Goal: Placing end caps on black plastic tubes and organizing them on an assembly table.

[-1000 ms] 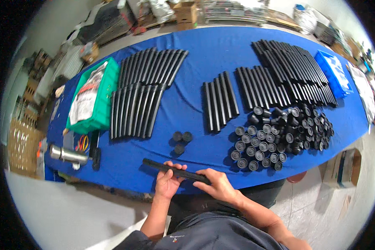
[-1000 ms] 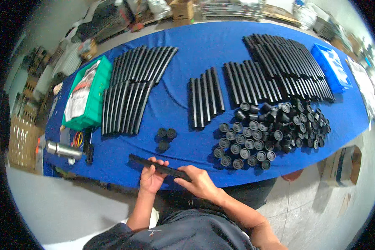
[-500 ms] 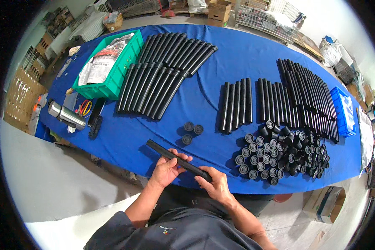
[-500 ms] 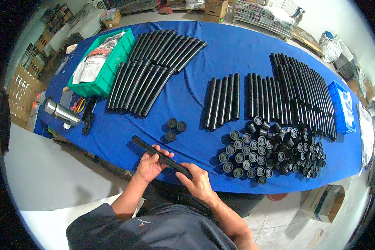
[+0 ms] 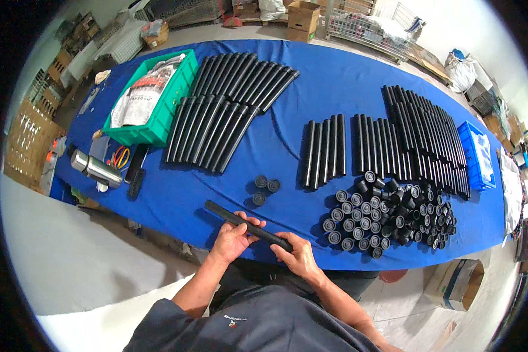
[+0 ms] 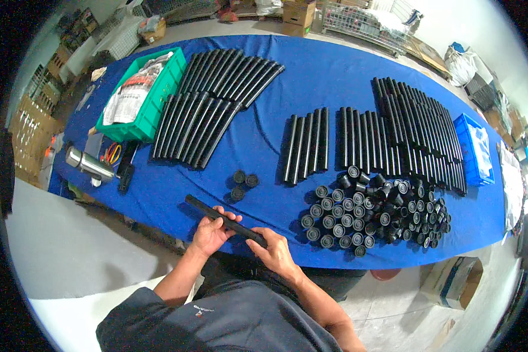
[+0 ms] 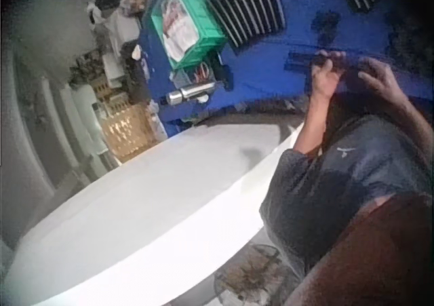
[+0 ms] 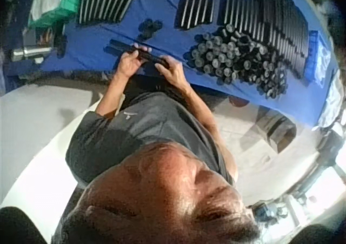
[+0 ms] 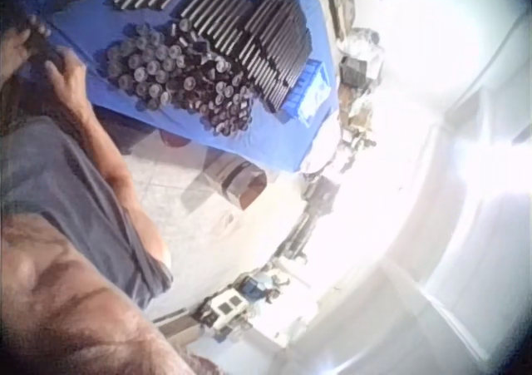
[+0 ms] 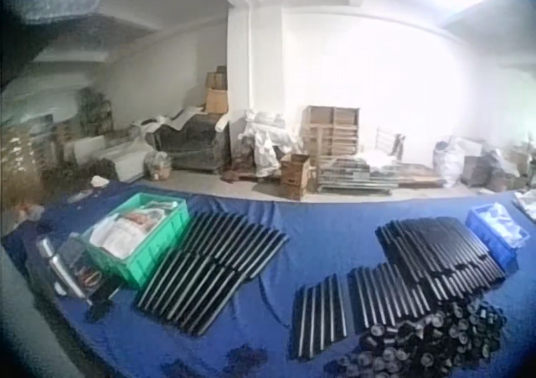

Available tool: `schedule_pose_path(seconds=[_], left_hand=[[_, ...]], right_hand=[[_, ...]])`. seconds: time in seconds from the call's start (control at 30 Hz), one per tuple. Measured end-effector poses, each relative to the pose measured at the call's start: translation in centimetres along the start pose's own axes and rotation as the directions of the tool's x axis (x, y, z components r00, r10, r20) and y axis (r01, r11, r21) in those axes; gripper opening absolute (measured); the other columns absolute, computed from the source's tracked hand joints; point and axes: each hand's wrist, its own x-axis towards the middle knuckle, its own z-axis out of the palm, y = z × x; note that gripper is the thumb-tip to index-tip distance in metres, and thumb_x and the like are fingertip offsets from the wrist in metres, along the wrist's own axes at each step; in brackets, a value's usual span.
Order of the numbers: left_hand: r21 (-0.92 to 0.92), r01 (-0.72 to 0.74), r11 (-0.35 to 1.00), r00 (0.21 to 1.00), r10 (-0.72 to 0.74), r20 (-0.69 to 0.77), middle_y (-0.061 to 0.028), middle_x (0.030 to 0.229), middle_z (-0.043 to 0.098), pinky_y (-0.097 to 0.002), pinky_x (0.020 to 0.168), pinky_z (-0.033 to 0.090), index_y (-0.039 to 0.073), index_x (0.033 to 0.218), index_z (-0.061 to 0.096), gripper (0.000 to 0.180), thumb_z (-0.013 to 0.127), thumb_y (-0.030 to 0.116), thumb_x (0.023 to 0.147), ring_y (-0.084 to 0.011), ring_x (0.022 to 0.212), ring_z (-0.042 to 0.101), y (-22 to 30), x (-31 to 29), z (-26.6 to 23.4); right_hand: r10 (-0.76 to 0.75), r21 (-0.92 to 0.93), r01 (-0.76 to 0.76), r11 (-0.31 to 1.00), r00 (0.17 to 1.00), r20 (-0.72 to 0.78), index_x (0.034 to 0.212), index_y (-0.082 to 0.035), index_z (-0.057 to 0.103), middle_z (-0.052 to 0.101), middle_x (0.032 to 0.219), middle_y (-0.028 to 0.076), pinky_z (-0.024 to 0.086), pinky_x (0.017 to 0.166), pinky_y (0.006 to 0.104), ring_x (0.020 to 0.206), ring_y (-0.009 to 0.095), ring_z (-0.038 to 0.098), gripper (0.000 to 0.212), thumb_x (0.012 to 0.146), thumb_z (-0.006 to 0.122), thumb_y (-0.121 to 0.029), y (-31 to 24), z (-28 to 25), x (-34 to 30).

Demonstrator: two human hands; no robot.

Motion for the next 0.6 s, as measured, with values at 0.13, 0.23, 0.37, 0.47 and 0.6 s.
schedule_pose_path(seconds=[0.13,0.23,0.37,0.47,0.6], left_hand=[[0.051,0.036,0.998,0.999,-0.035,-0.032,-0.0172,0.120,0.063,-0.0536,0.100,0.051,0.011,0.116,0.056,0.027,0.066,0.006,0.092,-0.0363,0.126,0.054,0.1,0.6,0.6],[0.076,0.041,0.996,0.999,-0.040,-0.020,-0.0186,0.120,0.063,-0.0547,0.100,0.051,0.010,0.116,0.054,0.028,0.066,0.003,0.091,-0.0370,0.124,0.055,0.5,0.0,0.2],[0.033,0.041,0.999,0.999,-0.041,-0.003,-0.0196,0.117,0.064,-0.0562,0.100,0.051,0.008,0.114,0.053,0.032,0.068,-0.001,0.088,-0.0384,0.123,0.056,0.7,0.3,-0.4],[0.034,0.074,0.997,0.997,-0.073,-0.033,-0.0208,0.118,0.064,-0.0570,0.100,0.051,0.008,0.115,0.054,0.033,0.069,0.000,0.087,-0.0392,0.122,0.057,0.6,0.7,0.2],[0.000,0.113,0.994,0.993,-0.113,-0.037,-0.0217,0.119,0.064,-0.0572,0.101,0.050,0.007,0.115,0.055,0.032,0.069,0.000,0.087,-0.0395,0.124,0.056,0.9,0.6,0.5]], right_hand=[[-0.382,-0.286,0.354,0.891,0.923,-0.047,0.116,-0.001,0.059,0.062,0.095,0.019,0.053,0.069,0.0439,0.082,0.037,0.064,0.035,0.086,0.072,-0.013,0.4,-0.2,-0.1],[-0.383,-0.253,0.368,0.895,0.924,-0.008,0.115,0.000,0.059,0.064,0.097,0.020,0.053,0.072,0.0449,0.085,0.038,0.065,0.035,0.087,0.072,-0.017,0.3,-0.5,0.2],[0.017,0.046,-0.022,0.999,0.994,0.111,0.111,0.002,0.063,0.066,0.098,0.022,0.052,0.077,0.0464,0.092,0.037,0.066,0.040,0.089,0.071,-0.030,-1.4,-1.7,0.2],[-0.033,-0.044,0.038,0.998,0.992,0.119,0.112,0.003,0.063,0.067,0.097,0.022,0.052,0.075,0.0442,0.090,0.037,0.066,0.040,0.088,0.071,-0.028,-0.6,-2.3,0.5],[-0.413,-0.379,0.394,0.838,0.910,0.032,0.115,0.001,0.060,0.066,0.096,0.021,0.053,0.073,0.0435,0.087,0.036,0.066,0.039,0.087,0.071,-0.025,0.4,-1.8,0.2]])
